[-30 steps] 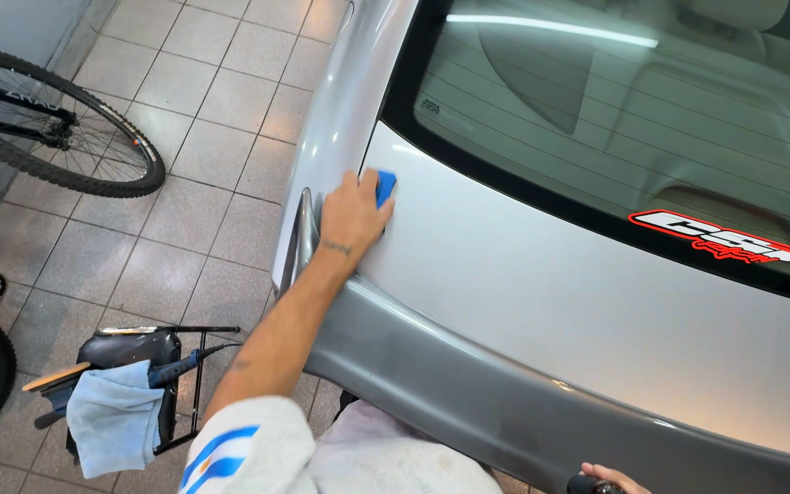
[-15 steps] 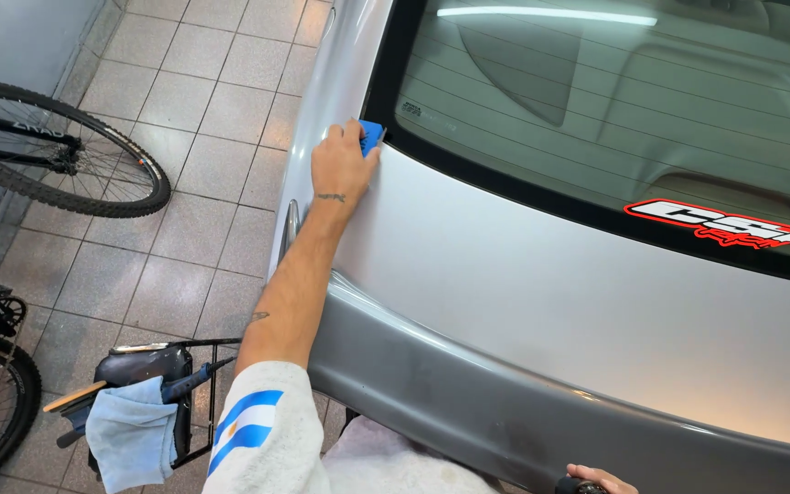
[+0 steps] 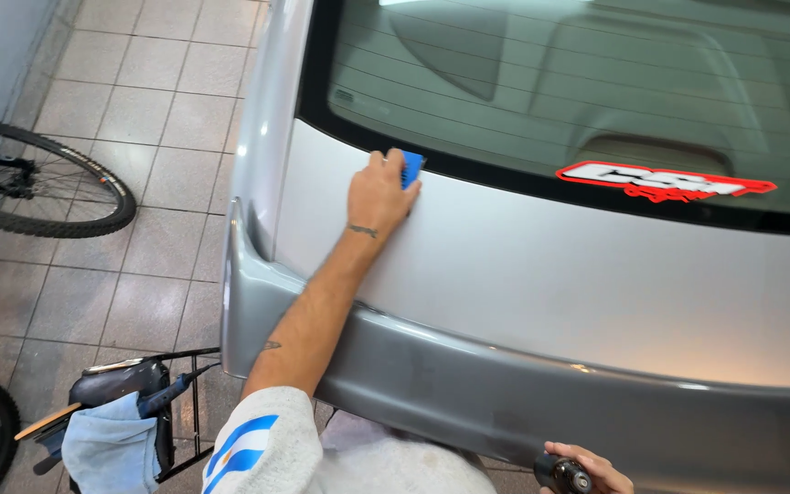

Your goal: The person applies a liquid from a small bottle onto a blue applicator pad and rubs it onto the rear bumper and trunk of a silver car. The person repeatedly applies the liquid and buffs the surface of the vehicle's rear end.

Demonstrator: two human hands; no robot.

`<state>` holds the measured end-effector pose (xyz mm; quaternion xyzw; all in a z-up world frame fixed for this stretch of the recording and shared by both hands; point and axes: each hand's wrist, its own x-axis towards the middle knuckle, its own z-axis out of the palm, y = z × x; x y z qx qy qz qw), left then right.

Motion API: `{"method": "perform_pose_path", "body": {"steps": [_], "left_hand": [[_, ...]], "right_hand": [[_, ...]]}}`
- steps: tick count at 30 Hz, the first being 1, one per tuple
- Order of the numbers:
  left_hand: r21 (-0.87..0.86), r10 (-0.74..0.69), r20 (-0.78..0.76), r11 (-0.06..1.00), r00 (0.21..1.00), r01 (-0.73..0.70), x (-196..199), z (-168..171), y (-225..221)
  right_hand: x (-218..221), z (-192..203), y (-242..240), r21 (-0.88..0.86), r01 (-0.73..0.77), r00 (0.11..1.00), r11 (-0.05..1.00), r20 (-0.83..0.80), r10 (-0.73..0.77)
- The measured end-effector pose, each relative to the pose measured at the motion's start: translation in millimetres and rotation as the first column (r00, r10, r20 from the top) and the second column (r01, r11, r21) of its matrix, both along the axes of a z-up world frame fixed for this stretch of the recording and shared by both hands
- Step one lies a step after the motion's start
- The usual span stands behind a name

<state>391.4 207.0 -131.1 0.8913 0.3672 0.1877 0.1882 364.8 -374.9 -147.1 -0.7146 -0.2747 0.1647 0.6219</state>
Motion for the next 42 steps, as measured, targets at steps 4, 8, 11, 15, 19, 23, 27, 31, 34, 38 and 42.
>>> {"method": "perform_pose_path", "body": {"steps": [4,8,11,15,19,23,27,31,34,38,42], "left_hand": [[0.069,-0.095,0.038,0.993,0.995,0.092,68.2,-6.2,-72.0],[0.032,-0.198,0.07,0.98,0.978,0.196,124.0,1.2,-148.3],[0.067,-0.248,0.101,0.968,0.963,0.243,149.0,-5.6,-191.6],[0.132,-0.273,0.068,0.956,0.96,0.262,136.0,-5.7,-195.7],[0.106,-0.217,0.025,0.971,0.976,0.214,93.8,-8.5,-138.8],[0.121,-0.107,0.024,0.987,0.994,0.103,40.7,-15.4,-64.1],[0.125,0.027,0.023,0.992,0.999,-0.03,-11.1,-20.3,10.7],[0.032,0.107,0.0,0.994,0.994,-0.107,-54.4,-8.7,66.8],[-0.077,0.169,-0.007,0.983,0.986,-0.169,-79.0,0.5,103.8],[-0.149,0.255,-0.015,0.956,0.967,-0.254,-106.4,13.2,120.5],[-0.184,0.25,-0.001,0.952,0.968,-0.246,-143.4,15.8,97.1]], "right_hand": [[-16.1,12.3,-5.4,0.003,0.243,0.969,0.97,0.045,-0.242],[-3.9,17.2,-47.8,-0.011,0.087,0.996,0.996,0.038,-0.087],[-11.0,25.4,-48.7,-0.085,0.158,0.986,0.984,0.06,-0.153],[-24.5,25.1,-21.4,0.026,0.338,0.935,0.941,0.1,-0.339],[-13.9,26.2,-18.0,0.056,0.189,0.976,0.98,0.098,-0.194],[-30.0,59.1,20.4,0.063,0.173,0.979,0.983,-0.122,-0.165],[-37.0,68.8,51.9,0.231,0.048,0.99,0.972,-0.137,-0.017],[-43.4,75.3,75.4,0.243,-0.05,0.993,0.969,-0.089,0.073],[-47.9,77.0,87.9,0.072,-0.064,0.998,0.995,0.004,0.064],[-62.1,80.8,107.0,0.115,-0.145,0.989,0.983,-0.025,0.149],[-76.8,91.2,113.8,-0.01,-0.098,0.995,0.995,0.008,0.098]]}}
